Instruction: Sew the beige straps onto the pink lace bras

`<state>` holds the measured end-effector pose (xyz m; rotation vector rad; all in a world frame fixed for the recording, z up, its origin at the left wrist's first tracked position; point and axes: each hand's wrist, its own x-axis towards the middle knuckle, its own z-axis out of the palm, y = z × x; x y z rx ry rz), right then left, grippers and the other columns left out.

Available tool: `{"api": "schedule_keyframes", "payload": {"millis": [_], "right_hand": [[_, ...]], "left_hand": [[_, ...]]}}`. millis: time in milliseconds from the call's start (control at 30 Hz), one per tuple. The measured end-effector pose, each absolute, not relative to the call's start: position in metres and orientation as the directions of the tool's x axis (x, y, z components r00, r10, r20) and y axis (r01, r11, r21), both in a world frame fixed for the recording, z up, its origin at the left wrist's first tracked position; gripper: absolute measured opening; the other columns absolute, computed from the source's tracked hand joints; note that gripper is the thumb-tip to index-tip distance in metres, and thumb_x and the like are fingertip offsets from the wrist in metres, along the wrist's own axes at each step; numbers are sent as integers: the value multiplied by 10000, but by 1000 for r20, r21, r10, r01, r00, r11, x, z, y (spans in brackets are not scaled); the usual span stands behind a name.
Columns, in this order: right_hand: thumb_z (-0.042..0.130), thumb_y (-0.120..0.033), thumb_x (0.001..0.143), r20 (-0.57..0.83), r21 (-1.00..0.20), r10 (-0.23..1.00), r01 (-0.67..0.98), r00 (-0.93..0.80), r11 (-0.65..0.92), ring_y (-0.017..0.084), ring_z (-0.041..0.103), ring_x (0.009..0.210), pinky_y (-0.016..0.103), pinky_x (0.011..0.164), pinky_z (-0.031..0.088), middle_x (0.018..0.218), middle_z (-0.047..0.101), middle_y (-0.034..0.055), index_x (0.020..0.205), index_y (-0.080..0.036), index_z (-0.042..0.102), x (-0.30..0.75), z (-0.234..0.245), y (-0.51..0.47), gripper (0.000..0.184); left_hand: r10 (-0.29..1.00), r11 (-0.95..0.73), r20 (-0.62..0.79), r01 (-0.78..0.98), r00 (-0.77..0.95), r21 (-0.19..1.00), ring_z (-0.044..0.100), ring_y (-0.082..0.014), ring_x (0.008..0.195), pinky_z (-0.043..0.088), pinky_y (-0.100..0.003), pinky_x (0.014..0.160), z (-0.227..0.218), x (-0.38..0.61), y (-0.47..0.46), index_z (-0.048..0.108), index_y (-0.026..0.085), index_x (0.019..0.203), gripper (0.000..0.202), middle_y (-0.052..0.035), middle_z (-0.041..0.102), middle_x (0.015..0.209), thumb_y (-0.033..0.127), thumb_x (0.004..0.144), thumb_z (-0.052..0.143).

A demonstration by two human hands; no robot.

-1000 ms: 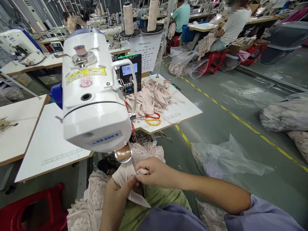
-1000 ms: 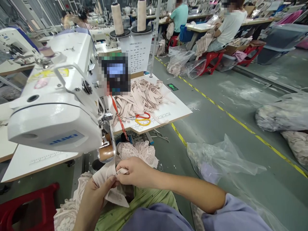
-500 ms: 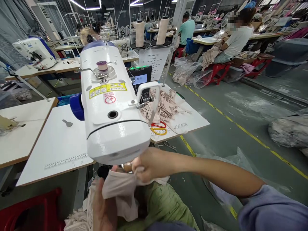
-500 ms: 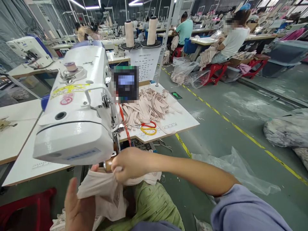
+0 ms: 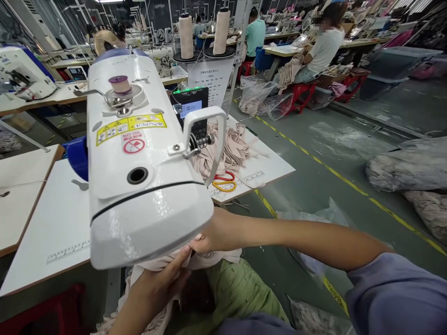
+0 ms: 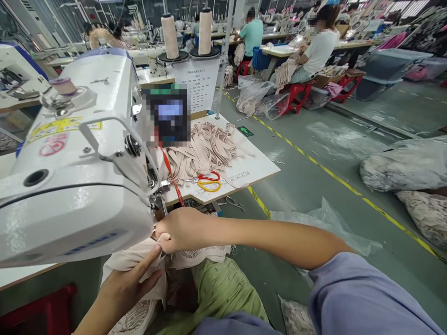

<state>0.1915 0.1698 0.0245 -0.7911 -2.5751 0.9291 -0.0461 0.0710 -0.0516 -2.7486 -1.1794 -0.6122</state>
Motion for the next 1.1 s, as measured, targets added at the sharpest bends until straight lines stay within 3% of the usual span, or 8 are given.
{"api": "schedule_keyframes", "payload": {"millis": [100, 200, 433, 600, 800, 933, 1033, 1100], "right_hand": [[619, -296, 897, 282, -632, 603, 328, -746, 702, 211, 598, 937, 312, 811, 470, 1042, 659, 82, 1083, -201, 678, 202, 5, 163, 217], [547, -297, 956, 452, -596, 605, 283, -655, 751, 249, 524, 1151, 416, 1015, 410, 1186, 601, 122, 1066, -206, 678, 209, -11, 159, 193], [640, -202, 859, 407, -661, 670, 306, -621, 685, 207, 557, 1009, 364, 952, 442, 995, 637, 53, 854, -211, 696, 203, -12, 161, 57], [551, -227, 944, 515, -602, 632, 281, -579, 747, 202, 552, 1030, 367, 951, 447, 1035, 638, 70, 984, -216, 676, 204, -21, 154, 132], [498, -111, 925, 718, -338, 416, 243, -558, 909, 184, 552, 1023, 372, 1001, 414, 1005, 683, 45, 1025, -234, 647, 204, -35, 150, 218], [525, -106, 900, 727, -282, 388, 268, -567, 921, 198, 533, 1012, 378, 966, 406, 949, 685, 30, 997, -241, 661, 204, -34, 152, 215], [529, -123, 899, 683, -371, 468, 285, -561, 884, 208, 541, 957, 374, 871, 426, 934, 656, 44, 977, -254, 680, 207, -34, 146, 215], [511, -156, 920, 551, -601, 625, 257, -554, 757, 193, 561, 880, 345, 791, 448, 923, 633, 47, 1016, -255, 677, 208, -38, 142, 217]], "left_hand": [[741, -634, 376, 765, 557, 114, 662, -299, 1166, 555, -391, 966, -46, -37, 67, 297, 229, 1548, 761, -139, 649, 1334, 255, 872, 645], [800, -567, 347, 805, 489, 173, 654, -302, 1177, 552, -410, 978, -39, -25, 61, 304, 246, 1545, 744, -123, 644, 1344, 250, 877, 632], [834, -485, 379, 861, 402, 155, 709, -312, 1071, 626, -379, 816, -38, -5, 50, 219, 240, 1572, 792, -124, 677, 1291, 212, 884, 610], [881, -394, 356, 900, 312, 186, 753, -308, 927, 636, -341, 653, -44, 7, 40, 159, 251, 1584, 823, -111, 741, 1170, 211, 888, 597], [877, -446, 289, 875, 384, 188, 687, -331, 1112, 630, -386, 806, -33, -4, 42, 230, 192, 1569, 751, -160, 670, 1293, 273, 903, 566], [806, -578, 276, 796, 524, 178, 651, -276, 1188, 585, -341, 925, -26, -27, 53, 320, 262, 1539, 704, -100, 626, 1372, 220, 884, 576], [801, -580, 256, 806, 541, 113, 675, -265, 1151, 586, -334, 914, -26, -33, 59, 370, 286, 1516, 672, -96, 641, 1355, 189, 878, 557], [818, -560, 225, 823, 530, 98, 675, -274, 1150, 589, -337, 908, -26, -30, 58, 391, 256, 1506, 654, -108, 652, 1339, 222, 874, 558]]}}
